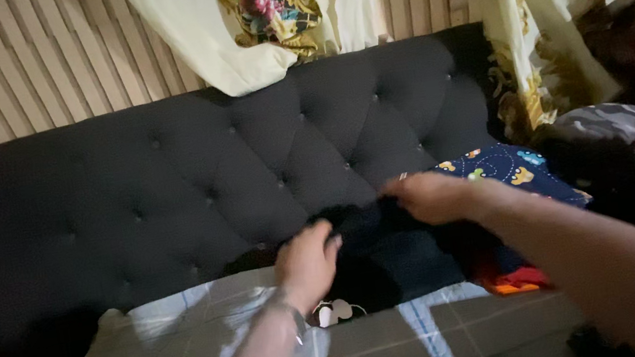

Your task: The person folds various garments on a bed, including shirts, shorts, and patterned items, then stacks them into neat piles. The person handles each item by hand, smoothing and aligning edges before placing them in organized stacks.

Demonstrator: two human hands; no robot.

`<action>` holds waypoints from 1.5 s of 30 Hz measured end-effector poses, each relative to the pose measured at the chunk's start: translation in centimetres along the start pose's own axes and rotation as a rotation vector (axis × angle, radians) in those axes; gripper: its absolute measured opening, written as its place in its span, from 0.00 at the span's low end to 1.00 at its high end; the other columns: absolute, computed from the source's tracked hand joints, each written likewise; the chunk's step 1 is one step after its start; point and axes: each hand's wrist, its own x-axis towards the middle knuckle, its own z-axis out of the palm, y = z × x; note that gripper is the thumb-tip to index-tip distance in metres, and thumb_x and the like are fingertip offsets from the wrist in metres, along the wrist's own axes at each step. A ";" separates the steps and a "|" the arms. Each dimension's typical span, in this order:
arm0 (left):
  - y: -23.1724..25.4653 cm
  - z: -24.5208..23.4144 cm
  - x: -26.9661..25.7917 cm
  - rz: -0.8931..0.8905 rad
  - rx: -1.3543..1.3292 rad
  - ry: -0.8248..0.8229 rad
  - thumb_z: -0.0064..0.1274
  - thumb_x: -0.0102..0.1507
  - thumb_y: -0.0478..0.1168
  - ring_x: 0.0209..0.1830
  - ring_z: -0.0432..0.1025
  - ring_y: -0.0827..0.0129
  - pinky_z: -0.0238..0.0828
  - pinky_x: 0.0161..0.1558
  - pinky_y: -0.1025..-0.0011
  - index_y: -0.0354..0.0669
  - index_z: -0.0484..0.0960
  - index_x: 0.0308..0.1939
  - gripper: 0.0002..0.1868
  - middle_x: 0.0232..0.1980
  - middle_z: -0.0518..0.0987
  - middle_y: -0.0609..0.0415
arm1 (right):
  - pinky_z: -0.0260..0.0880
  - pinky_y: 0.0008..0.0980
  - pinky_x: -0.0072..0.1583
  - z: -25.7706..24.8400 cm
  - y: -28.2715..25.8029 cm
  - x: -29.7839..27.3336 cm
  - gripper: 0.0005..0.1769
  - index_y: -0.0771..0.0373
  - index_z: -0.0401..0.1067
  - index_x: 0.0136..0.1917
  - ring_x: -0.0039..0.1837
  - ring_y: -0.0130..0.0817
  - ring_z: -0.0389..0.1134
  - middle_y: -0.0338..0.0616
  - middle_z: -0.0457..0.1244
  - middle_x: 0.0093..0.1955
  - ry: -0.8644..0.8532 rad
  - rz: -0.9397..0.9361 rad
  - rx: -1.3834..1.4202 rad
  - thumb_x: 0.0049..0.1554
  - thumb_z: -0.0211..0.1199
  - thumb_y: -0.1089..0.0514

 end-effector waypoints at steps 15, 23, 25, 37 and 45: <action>10.8 -23.7 1.7 0.197 0.005 -0.566 0.62 0.58 0.53 0.42 0.81 0.63 0.75 0.47 0.65 0.41 0.86 0.51 0.24 0.42 0.88 0.48 | 0.74 0.38 0.59 -14.4 -7.6 -14.9 0.29 0.60 0.79 0.58 0.55 0.39 0.77 0.48 0.76 0.51 -0.260 -0.005 0.262 0.46 0.74 0.47; 11.0 -19.3 -10.6 0.627 0.070 0.045 0.60 0.59 0.43 0.47 0.79 0.52 0.74 0.47 0.54 0.42 0.84 0.53 0.19 0.50 0.85 0.45 | 0.73 0.42 0.58 -9.5 -13.4 -25.0 0.29 0.51 0.69 0.64 0.57 0.44 0.72 0.45 0.69 0.52 0.168 0.094 -0.281 0.50 0.70 0.49; 9.9 -16.8 -15.0 0.613 0.273 -0.135 0.55 0.62 0.36 0.45 0.78 0.54 0.76 0.42 0.57 0.43 0.79 0.58 0.19 0.46 0.82 0.47 | 0.73 0.41 0.59 -7.1 -14.5 -27.6 0.28 0.53 0.67 0.62 0.59 0.42 0.71 0.42 0.67 0.54 0.086 0.059 -0.320 0.50 0.71 0.47; 6.7 -15.0 -23.6 0.606 0.242 -0.444 0.48 0.60 0.27 0.52 0.69 0.65 0.66 0.54 0.62 0.52 0.83 0.59 0.25 0.50 0.77 0.56 | 0.61 0.41 0.73 -2.1 -16.4 -32.4 0.36 0.53 0.55 0.79 0.74 0.39 0.59 0.43 0.59 0.72 -0.387 -0.110 -0.171 0.60 0.62 0.52; 8.8 -16.2 -23.1 0.069 -0.148 -0.676 0.50 0.61 0.68 0.65 0.69 0.64 0.65 0.66 0.60 0.50 0.79 0.61 0.34 0.62 0.76 0.56 | 0.58 0.47 0.76 -3.6 -16.1 -30.8 0.41 0.53 0.61 0.76 0.79 0.44 0.59 0.45 0.56 0.79 -0.401 -0.071 0.120 0.60 0.55 0.28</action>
